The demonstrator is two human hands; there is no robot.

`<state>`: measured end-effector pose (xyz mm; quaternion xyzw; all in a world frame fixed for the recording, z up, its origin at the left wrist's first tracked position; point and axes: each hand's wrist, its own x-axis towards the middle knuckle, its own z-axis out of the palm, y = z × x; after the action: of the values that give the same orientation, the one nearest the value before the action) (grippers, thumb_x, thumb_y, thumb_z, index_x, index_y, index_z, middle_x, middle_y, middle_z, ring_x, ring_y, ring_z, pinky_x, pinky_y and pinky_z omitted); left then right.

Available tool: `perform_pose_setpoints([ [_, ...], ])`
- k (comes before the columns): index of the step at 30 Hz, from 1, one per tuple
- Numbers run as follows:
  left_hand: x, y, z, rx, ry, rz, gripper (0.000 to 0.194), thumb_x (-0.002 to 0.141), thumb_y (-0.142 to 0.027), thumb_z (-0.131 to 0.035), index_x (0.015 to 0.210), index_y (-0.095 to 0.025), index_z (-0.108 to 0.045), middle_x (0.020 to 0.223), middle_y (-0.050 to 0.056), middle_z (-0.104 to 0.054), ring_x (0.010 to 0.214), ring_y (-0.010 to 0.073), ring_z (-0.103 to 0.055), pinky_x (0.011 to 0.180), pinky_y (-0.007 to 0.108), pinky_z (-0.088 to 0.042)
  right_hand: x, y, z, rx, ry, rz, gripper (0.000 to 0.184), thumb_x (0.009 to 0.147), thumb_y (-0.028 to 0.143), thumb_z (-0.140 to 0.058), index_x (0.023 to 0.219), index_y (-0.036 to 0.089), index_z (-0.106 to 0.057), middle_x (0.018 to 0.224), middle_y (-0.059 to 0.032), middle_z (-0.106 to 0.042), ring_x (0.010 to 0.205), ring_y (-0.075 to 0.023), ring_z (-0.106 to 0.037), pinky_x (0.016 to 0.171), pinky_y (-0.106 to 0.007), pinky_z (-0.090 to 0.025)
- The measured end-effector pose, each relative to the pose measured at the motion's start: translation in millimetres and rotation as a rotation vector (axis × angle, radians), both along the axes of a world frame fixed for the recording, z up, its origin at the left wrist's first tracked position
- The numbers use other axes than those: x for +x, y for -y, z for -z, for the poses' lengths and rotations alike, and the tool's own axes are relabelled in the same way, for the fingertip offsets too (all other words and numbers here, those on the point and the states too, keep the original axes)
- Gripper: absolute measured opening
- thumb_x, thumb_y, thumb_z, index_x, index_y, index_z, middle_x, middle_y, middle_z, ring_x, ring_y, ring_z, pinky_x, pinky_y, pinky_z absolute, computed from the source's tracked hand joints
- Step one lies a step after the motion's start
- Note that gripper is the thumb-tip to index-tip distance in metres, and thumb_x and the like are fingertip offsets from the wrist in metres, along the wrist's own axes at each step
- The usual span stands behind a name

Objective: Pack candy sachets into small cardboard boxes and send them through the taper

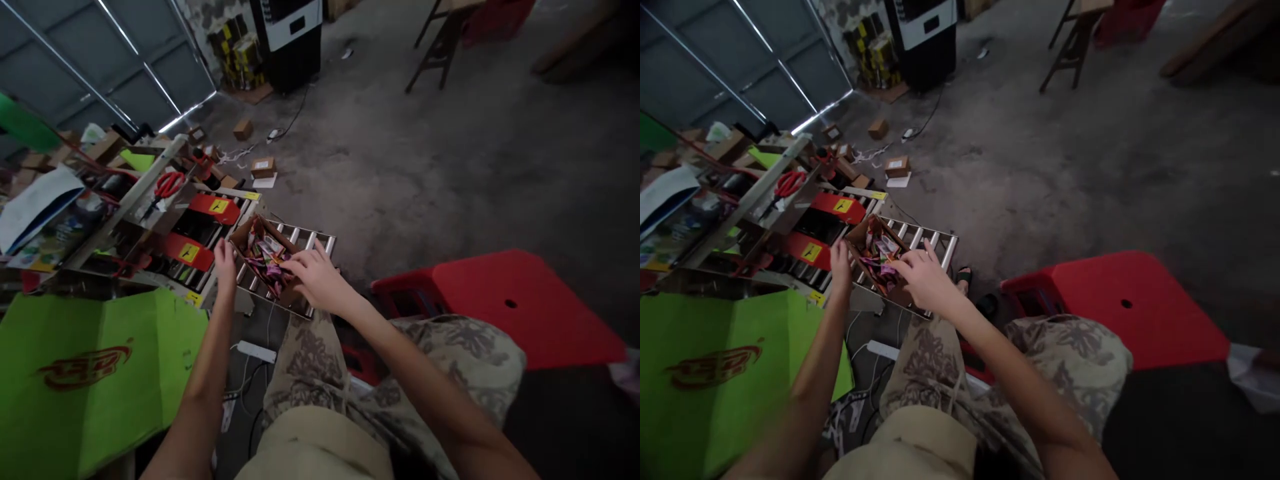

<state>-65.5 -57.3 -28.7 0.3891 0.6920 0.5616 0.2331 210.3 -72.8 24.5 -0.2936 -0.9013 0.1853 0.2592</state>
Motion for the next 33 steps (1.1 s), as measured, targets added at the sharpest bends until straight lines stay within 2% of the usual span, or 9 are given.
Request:
perform_pose_setpoints([
  [4,-18.7,-31.9,-21.4,0.111,-0.121,0.199,0.051,0.086,-0.057,-0.059,0.117,-0.017,-0.065,0.116,0.011,-0.070,0.111,0.0234,-0.065,0.100,0.036,-0.050,-39.0,8.4,-1.9,-0.035,-0.008,0.000,0.062,0.096,0.040,-0.056,0.150,0.014,-0.041,0.156,-0.0162,-0.034,0.147,-0.0302,-0.026,0.122,-0.054,-0.019],
  [10,-10.7,-32.4,-32.8,0.010,-0.278,0.456,0.032,0.086,-0.044,-0.059,0.088,-0.017,-0.076,0.087,0.005,-0.074,0.083,0.0178,-0.067,0.079,0.028,-0.051,-95.6,-18.0,50.0,-0.263,0.238,0.090,0.061,0.097,0.038,-0.053,0.151,0.011,-0.041,0.160,-0.0130,-0.028,0.151,-0.0311,-0.018,0.123,-0.049,-0.020],
  [15,-9.2,-45.6,-37.1,-0.330,-0.413,0.695,0.043,0.087,-0.048,-0.053,0.060,-0.017,-0.067,0.060,0.003,-0.065,0.060,0.0157,-0.059,0.061,0.026,-0.044,-91.3,-18.2,59.2,-0.254,0.007,0.072,0.046,0.094,0.029,-0.056,0.137,0.012,-0.056,0.144,-0.0150,-0.051,0.140,-0.0286,-0.037,0.119,-0.050,-0.029],
  [17,0.4,-55.4,-34.7,-0.426,-0.539,0.601,0.044,0.091,-0.045,-0.049,0.060,-0.017,-0.064,0.060,0.005,-0.064,0.062,0.0176,-0.059,0.064,0.028,-0.044,-83.6,-13.6,56.4,-0.248,-0.198,0.054,0.029,0.096,0.022,-0.049,0.119,0.014,-0.066,0.127,-0.0130,-0.063,0.127,-0.0240,-0.051,0.114,-0.046,-0.038],
  [20,22.1,-63.2,-25.7,-0.373,-0.761,0.314,0.031,0.094,-0.035,-0.047,0.082,-0.015,-0.068,0.085,0.013,-0.070,0.088,0.0265,-0.064,0.083,0.035,-0.045,-66.9,-6.0,42.2,-0.236,-0.489,0.088,0.032,0.099,0.017,-0.036,0.105,0.019,-0.068,0.111,-0.0093,-0.068,0.113,-0.0190,-0.060,0.104,-0.040,-0.048],
  [23,37.3,-63.3,-15.7,-0.308,-0.846,0.138,0.033,0.094,-0.024,-0.042,0.117,-0.011,-0.062,0.119,0.022,-0.064,0.116,0.0346,-0.055,0.101,0.046,-0.038,-49.0,-1.1,18.5,-0.152,-0.603,0.227,0.034,0.099,0.018,-0.035,0.116,0.020,-0.064,0.118,-0.0104,-0.065,0.117,-0.0197,-0.058,0.104,-0.040,-0.048],
  [25,39.1,-64.4,-11.2,-0.336,-0.840,0.120,0.040,0.094,-0.019,-0.038,0.127,-0.009,-0.056,0.123,0.024,-0.061,0.121,0.0375,-0.052,0.106,0.051,-0.033,-42.8,1.6,9.0,-0.097,-0.535,0.363,0.038,0.098,0.023,-0.041,0.132,0.016,-0.056,0.132,-0.0151,-0.057,0.129,-0.0246,-0.050,0.110,-0.046,-0.043],
  [29,30.9,-69.3,-10.4,-0.271,-0.605,0.150,0.050,0.092,-0.016,-0.039,0.141,-0.007,-0.043,0.125,0.023,-0.060,0.121,0.0327,-0.054,0.110,0.049,-0.033,-50.2,17.2,25.1,-0.126,-0.259,0.262,0.065,0.091,0.028,-0.059,0.148,0.006,-0.039,0.144,-0.0236,-0.047,0.138,-0.0342,-0.042,0.112,-0.054,-0.039],
  [33,37.9,-45.5,-15.9,0.055,-0.348,-0.001,0.053,0.097,-0.027,-0.035,0.146,-0.008,-0.034,0.141,0.021,-0.049,0.132,0.0237,-0.047,0.116,0.039,-0.030,-59.7,30.9,48.9,-0.156,-0.167,0.163,0.071,0.087,0.032,-0.067,0.147,0.006,-0.039,0.146,-0.0244,-0.046,0.139,-0.0374,-0.042,0.115,-0.053,-0.037],
])
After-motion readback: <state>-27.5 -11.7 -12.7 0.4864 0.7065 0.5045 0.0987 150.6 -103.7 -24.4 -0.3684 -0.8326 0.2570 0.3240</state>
